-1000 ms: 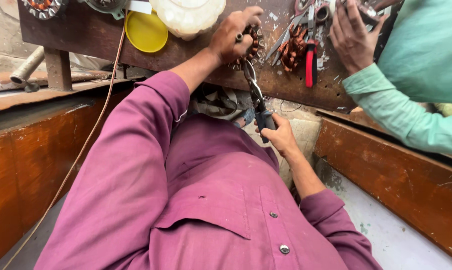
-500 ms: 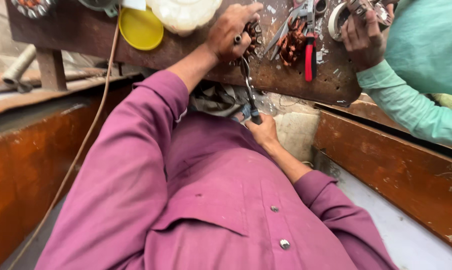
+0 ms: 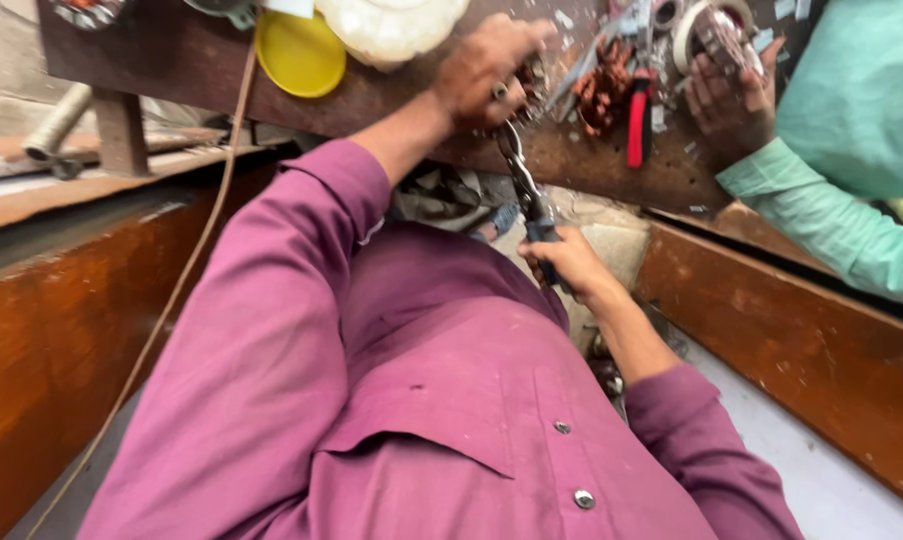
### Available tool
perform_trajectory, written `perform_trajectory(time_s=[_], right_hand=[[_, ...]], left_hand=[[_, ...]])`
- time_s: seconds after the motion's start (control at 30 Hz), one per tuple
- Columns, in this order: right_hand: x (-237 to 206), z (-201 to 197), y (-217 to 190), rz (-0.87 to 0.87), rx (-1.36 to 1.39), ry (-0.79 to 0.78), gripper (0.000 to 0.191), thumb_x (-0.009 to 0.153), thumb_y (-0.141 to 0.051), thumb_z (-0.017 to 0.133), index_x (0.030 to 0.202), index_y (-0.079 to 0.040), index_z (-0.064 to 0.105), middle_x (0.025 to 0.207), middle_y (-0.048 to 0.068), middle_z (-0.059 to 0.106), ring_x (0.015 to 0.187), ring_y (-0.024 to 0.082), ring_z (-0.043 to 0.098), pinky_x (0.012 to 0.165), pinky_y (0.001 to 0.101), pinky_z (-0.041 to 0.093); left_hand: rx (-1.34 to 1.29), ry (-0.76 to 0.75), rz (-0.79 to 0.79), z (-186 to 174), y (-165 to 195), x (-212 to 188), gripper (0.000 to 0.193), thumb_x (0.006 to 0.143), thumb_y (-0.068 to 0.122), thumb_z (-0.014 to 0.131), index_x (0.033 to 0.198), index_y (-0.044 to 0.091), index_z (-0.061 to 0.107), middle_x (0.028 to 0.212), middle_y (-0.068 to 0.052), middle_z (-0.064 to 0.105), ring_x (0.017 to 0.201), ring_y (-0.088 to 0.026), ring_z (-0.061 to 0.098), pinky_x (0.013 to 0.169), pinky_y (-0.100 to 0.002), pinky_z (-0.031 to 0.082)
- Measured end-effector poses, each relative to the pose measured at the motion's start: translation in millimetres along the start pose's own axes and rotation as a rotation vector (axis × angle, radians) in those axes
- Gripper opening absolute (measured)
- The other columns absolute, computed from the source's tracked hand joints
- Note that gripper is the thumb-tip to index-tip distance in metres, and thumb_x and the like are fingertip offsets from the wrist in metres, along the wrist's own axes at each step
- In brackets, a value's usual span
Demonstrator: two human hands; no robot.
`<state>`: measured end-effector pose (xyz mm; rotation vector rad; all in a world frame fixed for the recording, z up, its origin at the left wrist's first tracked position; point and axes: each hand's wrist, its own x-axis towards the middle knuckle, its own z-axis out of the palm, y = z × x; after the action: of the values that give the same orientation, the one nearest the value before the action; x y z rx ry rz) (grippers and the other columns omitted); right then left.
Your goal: The person uses pliers to pull and separate copper windings from a motor stator component on a workbench. They then use a hammer to tap the component, likely to loosen or remove parts. A second person is visible working on a similar component nearby.
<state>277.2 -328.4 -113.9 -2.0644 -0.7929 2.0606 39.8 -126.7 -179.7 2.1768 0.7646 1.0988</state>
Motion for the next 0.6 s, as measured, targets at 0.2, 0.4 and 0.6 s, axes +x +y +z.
perform_trajectory(time_s=[0.2,0.4,0.6], right_hand=[[1,23,16,-0.354,-0.597,0.385,0.022,0.085,-0.017,0.072,0.087,0.005,0.068,0.069,0.013,0.065,0.065,0.020,0.061,0.060,0.0325,0.049],[-15,-9,-10,0.085,0.141,-0.168,0.039,0.083,-0.015,0.060,0.117,0.003,0.064,0.083,0.010,0.071,0.068,0.016,0.069,0.061,0.0312,0.059],[-29,-12,-21,0.051,0.091,-0.241,0.043,0.083,-0.010,0.057,0.122,0.006,0.062,0.085,0.011,0.070,0.068,0.017,0.068,0.061,0.0283,0.056]], left_hand=[[0.067,0.147,0.146,-1,-2,-2,0.057,0.096,0.031,0.055,0.144,0.003,0.048,0.131,-0.026,0.068,0.106,-0.038,0.059,0.098,-0.045,0.049],[-0.003,0.016,-0.065,1,-3,-5,0.069,0.085,0.030,0.046,0.146,-0.001,0.048,0.111,-0.018,0.071,0.095,-0.034,0.062,0.095,-0.047,0.050],[-0.019,0.066,-0.012,0,-2,-3,0.065,0.091,0.029,0.046,0.149,0.000,0.045,0.113,-0.018,0.070,0.108,-0.035,0.066,0.104,-0.046,0.049]])
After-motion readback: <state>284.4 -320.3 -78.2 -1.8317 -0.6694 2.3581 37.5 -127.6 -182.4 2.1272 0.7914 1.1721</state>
